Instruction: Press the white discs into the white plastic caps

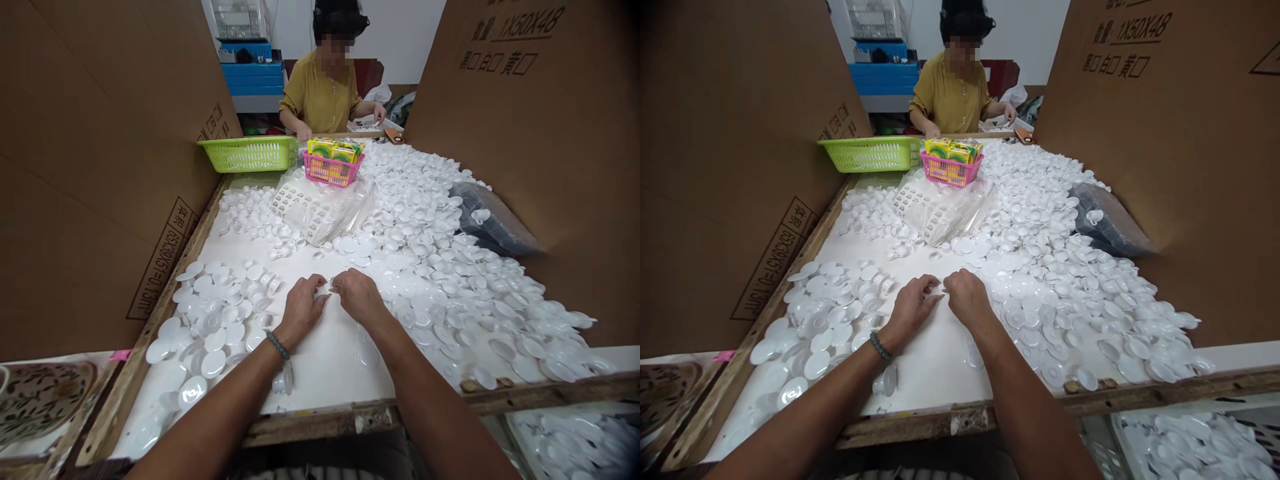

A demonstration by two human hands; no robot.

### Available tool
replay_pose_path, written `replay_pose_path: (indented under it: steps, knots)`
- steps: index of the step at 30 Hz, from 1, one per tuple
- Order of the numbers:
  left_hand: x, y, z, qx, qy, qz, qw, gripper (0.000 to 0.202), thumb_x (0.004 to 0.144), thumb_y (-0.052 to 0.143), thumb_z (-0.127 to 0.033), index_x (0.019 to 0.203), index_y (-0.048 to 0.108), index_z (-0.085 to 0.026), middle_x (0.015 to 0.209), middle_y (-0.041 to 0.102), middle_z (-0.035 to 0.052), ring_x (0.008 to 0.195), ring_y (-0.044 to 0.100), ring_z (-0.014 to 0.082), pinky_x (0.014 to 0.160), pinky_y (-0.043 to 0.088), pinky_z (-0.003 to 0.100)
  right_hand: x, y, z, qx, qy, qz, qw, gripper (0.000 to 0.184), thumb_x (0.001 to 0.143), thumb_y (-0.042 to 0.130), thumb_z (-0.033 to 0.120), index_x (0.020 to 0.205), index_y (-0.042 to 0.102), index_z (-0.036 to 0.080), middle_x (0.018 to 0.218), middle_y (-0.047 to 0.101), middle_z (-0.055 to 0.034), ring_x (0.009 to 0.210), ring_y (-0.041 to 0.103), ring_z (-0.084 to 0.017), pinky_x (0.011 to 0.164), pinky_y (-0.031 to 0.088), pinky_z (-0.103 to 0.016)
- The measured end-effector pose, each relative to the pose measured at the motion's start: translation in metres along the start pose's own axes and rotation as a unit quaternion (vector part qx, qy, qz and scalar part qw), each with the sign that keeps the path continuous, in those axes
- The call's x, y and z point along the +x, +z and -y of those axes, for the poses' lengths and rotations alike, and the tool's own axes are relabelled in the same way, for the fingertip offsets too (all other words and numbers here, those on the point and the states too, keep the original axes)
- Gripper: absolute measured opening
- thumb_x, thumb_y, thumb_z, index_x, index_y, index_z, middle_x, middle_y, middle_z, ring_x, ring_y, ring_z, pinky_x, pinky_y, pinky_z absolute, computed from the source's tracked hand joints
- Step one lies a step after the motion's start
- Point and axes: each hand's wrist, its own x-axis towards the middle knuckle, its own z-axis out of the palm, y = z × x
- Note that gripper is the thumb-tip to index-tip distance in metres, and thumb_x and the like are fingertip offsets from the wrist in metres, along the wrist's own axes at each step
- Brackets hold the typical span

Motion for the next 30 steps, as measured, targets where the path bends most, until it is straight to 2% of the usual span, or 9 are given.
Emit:
replay_pose_path:
  steps: [4,10,17,23,30]
  knots:
    - [0.0003,0.0006,-0.0006,-0.018,-0.014,-0.001,1.0,0.027,0.076,0.057,-0.022,0.102,0.048,-0.023,0.095,0.062,0.0017,0.083,0.057,0.0168,0.072,0.045,0.03,0.0014,0.0017,0.0011,-0.002,-0.004,-0.001,1.0,0.023,0.085,0.047,0.016,0.065,0.058,0.017,0.072,0.061,-0.0028,0.072,0.048,-0.014,0.056,0.026,-0.026]
    - [0.001,-0.0012,-0.0046,-0.028,-0.026,0.003,0.999,0.03,0.077,0.058,-0.027,0.105,0.047,-0.023,0.095,0.064,0.003,0.085,0.059,0.017,0.075,0.046,0.031,0.0028,-0.0007,0.0075,-0.013,-0.025,0.017,0.999,0.02,0.077,0.048,0.006,0.066,0.06,0.017,0.071,0.061,-0.0029,0.071,0.048,-0.015,0.057,0.026,-0.027]
    - [0.0003,0.002,-0.0003,-0.022,-0.015,-0.004,1.0,0.028,0.076,0.057,-0.021,0.102,0.048,-0.023,0.096,0.063,0.002,0.084,0.057,0.0174,0.073,0.045,0.031,-0.0002,0.0027,0.0045,0.018,-0.003,-0.016,1.0,0.021,0.087,0.044,0.017,0.072,0.06,0.018,0.074,0.061,-0.0021,0.074,0.05,-0.014,0.058,0.027,-0.026]
    - [0.0003,0.0032,0.0014,-0.027,-0.021,-0.005,0.999,0.028,0.075,0.057,-0.019,0.101,0.048,-0.023,0.096,0.061,0.0014,0.085,0.056,0.0172,0.075,0.044,0.031,-0.0004,0.0033,0.0019,-0.013,0.003,-0.031,0.999,0.023,0.086,0.046,0.016,0.066,0.057,0.017,0.071,0.061,-0.0026,0.072,0.048,-0.015,0.062,0.027,-0.027]
    - [0.0018,0.0051,0.0029,-0.002,-0.008,-0.01,1.0,0.024,0.075,0.057,-0.02,0.097,0.047,-0.023,0.091,0.061,0.001,0.082,0.055,0.0177,0.071,0.043,0.03,0.0019,0.0054,0.0019,-0.016,-0.03,-0.026,0.999,0.023,0.084,0.046,0.012,0.064,0.056,0.017,0.069,0.06,-0.0025,0.07,0.046,-0.015,0.062,0.027,-0.027]
